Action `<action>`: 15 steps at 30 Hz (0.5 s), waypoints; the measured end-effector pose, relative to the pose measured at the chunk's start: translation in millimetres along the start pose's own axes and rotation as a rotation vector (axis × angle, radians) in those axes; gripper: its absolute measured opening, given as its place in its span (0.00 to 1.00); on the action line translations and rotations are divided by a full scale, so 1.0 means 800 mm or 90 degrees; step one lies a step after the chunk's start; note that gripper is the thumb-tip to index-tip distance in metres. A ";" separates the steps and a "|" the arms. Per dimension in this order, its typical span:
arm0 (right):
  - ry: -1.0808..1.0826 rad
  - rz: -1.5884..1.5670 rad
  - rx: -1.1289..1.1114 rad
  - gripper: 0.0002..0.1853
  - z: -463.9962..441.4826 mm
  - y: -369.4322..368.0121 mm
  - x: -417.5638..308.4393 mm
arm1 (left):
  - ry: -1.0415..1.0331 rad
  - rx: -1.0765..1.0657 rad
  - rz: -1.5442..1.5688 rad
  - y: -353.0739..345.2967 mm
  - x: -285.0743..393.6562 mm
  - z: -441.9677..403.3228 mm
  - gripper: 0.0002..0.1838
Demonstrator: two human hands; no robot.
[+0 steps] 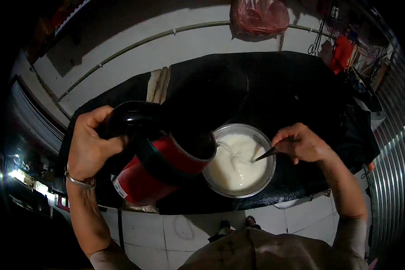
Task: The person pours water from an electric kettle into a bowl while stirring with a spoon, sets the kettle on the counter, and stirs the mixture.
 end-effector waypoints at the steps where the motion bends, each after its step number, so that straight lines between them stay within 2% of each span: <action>1: -0.021 0.019 -0.013 0.06 0.002 0.006 0.001 | -0.007 -0.006 0.005 0.001 -0.001 -0.001 0.10; 5: -0.040 0.007 0.051 0.05 -0.007 0.005 0.002 | -0.005 0.001 0.035 0.000 -0.003 -0.001 0.10; 9: -0.005 0.013 -0.033 0.06 -0.002 -0.002 -0.005 | -0.018 -0.008 0.001 0.005 -0.007 -0.004 0.09; 15: -0.028 0.020 0.025 0.06 -0.007 -0.001 -0.008 | 0.008 -0.017 -0.018 0.007 -0.009 -0.004 0.08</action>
Point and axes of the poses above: each hand's wrist, its own z-axis away from the middle knuckle, its own y-axis out of the back of the hand, x = y × z, the point moved 5 cm from there along -z, towards the middle knuckle, and after that the axes turned 3 degrees about z, right-handed, at the moved point
